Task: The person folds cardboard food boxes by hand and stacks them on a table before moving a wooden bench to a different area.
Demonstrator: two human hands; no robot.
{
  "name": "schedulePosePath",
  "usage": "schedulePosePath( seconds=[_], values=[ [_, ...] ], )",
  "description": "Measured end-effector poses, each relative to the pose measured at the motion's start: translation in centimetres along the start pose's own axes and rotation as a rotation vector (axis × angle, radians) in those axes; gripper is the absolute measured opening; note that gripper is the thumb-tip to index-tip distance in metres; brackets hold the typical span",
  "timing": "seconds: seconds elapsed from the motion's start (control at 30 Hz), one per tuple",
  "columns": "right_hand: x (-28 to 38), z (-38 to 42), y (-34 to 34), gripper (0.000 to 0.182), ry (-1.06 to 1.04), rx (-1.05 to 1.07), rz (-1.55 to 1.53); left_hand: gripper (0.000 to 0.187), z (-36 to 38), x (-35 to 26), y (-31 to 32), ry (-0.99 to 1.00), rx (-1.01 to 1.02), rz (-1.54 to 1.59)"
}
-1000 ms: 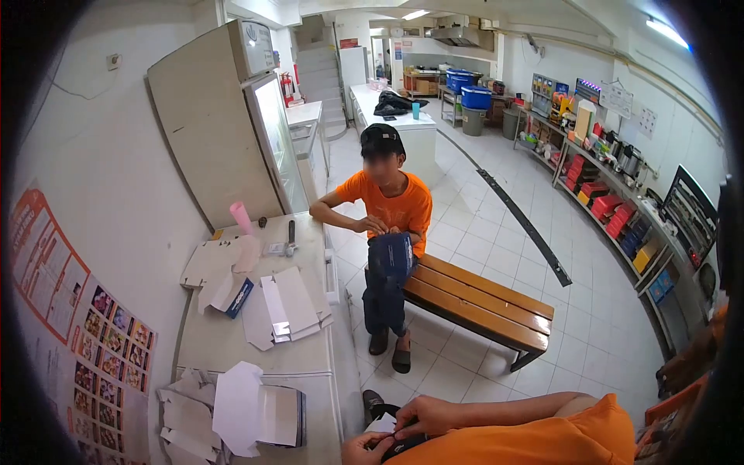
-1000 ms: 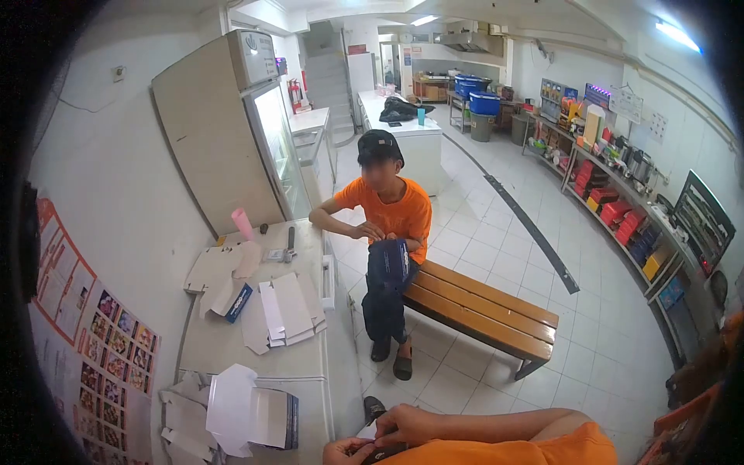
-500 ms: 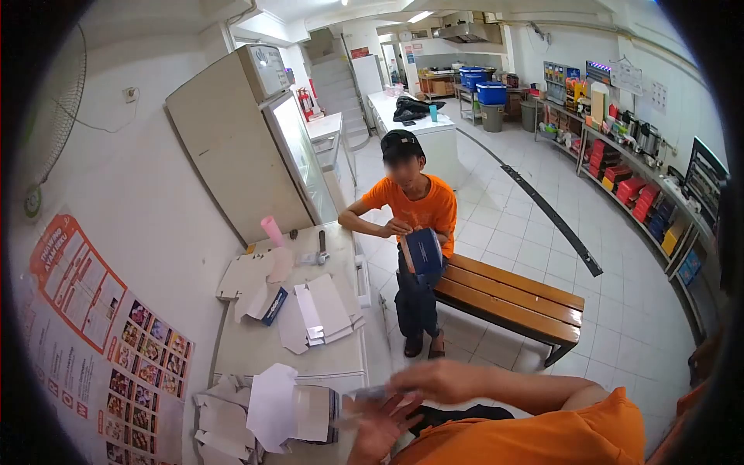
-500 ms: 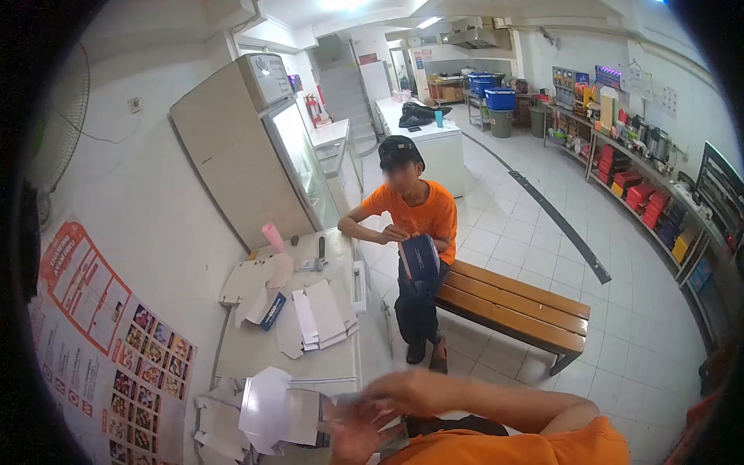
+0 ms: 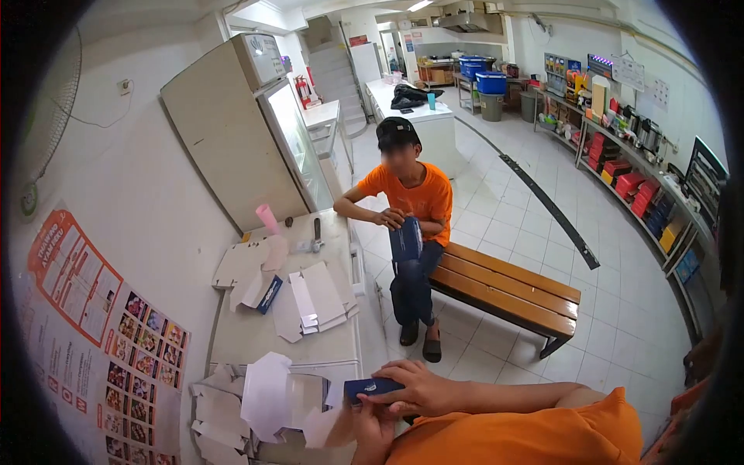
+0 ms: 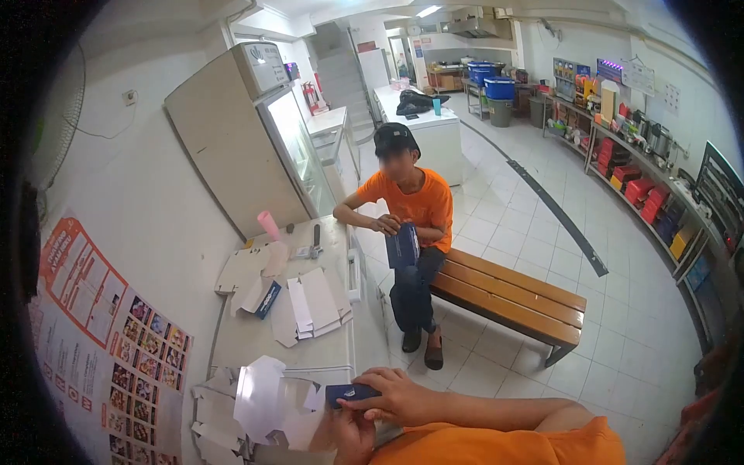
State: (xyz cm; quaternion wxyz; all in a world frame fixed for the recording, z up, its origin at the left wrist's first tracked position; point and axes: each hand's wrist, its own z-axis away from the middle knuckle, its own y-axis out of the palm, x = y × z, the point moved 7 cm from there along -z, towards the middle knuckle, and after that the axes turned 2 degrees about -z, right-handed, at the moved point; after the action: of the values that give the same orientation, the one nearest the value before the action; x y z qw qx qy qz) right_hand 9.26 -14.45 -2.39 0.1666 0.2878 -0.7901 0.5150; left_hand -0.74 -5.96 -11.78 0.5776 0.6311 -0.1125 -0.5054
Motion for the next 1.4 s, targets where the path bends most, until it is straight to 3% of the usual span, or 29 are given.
schedulePosePath(
  seconds=[0.07,0.13,0.2,0.27,0.33,0.4,0.47,0.5,0.53,0.57,0.6,0.67,0.73,0.8,0.83,0.87,0.93,1.03,1.07,1.1,1.13,1.17,1.23,1.3,1.37,1.4],
  values=[
    [0.0,0.1,0.6,0.047,0.05,-0.013,0.087,0.029,0.5,0.5,0.0,-0.009,-0.01,-0.051],
    [-1.9,0.1,1.2,0.043,0.289,-0.184,0.181,0.029,0.5,1.4,0.6,-0.016,-0.011,-0.137],
    [-2.1,0.0,2.4,0.047,0.3,-0.201,0.239,0.023,0.3,1.3,0.9,-0.01,-0.094,-0.108],
    [-1.7,-0.1,3.4,0.06,0.363,-0.149,0.254,0.023,0.6,-0.4,2.2,0.178,-0.119,-0.335],
    [-0.8,0.6,2.5,0.062,0.261,-0.172,0.241,0.026,0.9,-1.9,1.3,0.216,-0.209,-0.424],
    [-0.5,1.2,1.5,0.055,0.187,-0.02,-0.33,0.034,0.9,-4.1,-0.7,0.31,-0.377,-0.232],
    [-0.7,1.6,-1.0,0.053,0.233,-0.107,-0.233,0.038,1.5,-5.1,-3.3,0.221,-0.326,-0.39],
    [-1.6,1.3,-1.6,0.049,0.359,-0.005,-0.37,0.018,2.3,-5.3,-2.6,0.182,-0.196,-0.715],
    [-2.3,1.5,-1.5,0.046,0.486,0.099,-0.502,0.015,3.2,-4.5,-2.0,0.138,-0.056,-1.033],
    [-2.0,0.9,-0.7,0.042,0.284,0.083,-0.509,0.017,4.2,-3.5,-2.5,0.107,-0.01,-1.054],
    [-2.4,1.2,-0.2,0.042,0.275,0.101,-0.492,0.017,4.5,-3.0,-3.1,0.125,-0.014,-1.035],
    [-0.8,0.7,0.8,0.044,0.277,0.373,-0.383,0.026,5.0,-2.4,-2.4,0.159,0.032,-1.092],
    [-0.7,0.1,1.1,0.048,0.303,0.327,-0.376,0.032,5.8,-2.5,-1.7,0.215,0.023,-1.082],
    [-3.3,0.8,2.0,0.045,0.525,0.147,-0.32,0.031,6.8,-2.3,-1.9,0.376,0.051,-1.142],
    [-3.3,0.6,1.8,0.04,0.548,0.157,-0.319,0.031,7.1,-2.3,-1.2,0.375,0.039,-1.14],
    [-3.6,0.8,2.1,0.04,0.544,0.166,-0.32,0.033,7.2,-2.8,0.1,0.395,-0.034,-1.121],
    [-1.2,0.6,3.3,0.037,0.114,0.293,-0.443,0.034,7.7,-2.9,-0.4,0.409,-0.115,-1.106],
    [-0.7,0.1,2.3,0.034,-0.03,0.199,-0.296,0.027,7.3,-2.2,-2.6,0.463,-0.073,-1.199],
    [-0.5,-0.3,2.3,0.034,-0.024,0.204,-0.31,0.035,7.1,-2.6,-1.3,0.514,-0.032,-1.416],
    [-1.6,-0.6,3.1,0.037,0.187,0.315,-0.235,0.045,6.9,-2.8,0.0,0.559,0.014,-1.634],
    [-2.6,-0.4,3.8,0.041,0.397,0.428,-0.161,0.053,6.9,-3.7,0.2,0.523,-0.029,-1.552],
    [-2.6,-0.9,3.2,0.038,0.385,0.378,-0.13,0.062,7.0,-4.8,0.3,0.484,-0.077,-1.473],
    [-3.4,-1.8,0.9,0.032,0.352,0.321,-0.178,0.078,7.8,-9.3,1.2,1.038,-0.11,-1.672],
    [-4.0,-2.1,-1.6,0.036,0.313,0.196,-0.353,0.083,7.6,-12.6,-0.4,0.852,-0.172,-1.824],
    [-4.0,-1.6,-2.9,0.053,0.336,0.062,-0.524,0.078,6.7,-11.1,-2.4,0.342,-0.022,-0.934],
    [-4.0,-1.5,-3.1,0.063,0.365,0.034,-0.595,0.078,7.2,-10.7,-3.5,0.32,-0.079,-0.921]
  ],
)
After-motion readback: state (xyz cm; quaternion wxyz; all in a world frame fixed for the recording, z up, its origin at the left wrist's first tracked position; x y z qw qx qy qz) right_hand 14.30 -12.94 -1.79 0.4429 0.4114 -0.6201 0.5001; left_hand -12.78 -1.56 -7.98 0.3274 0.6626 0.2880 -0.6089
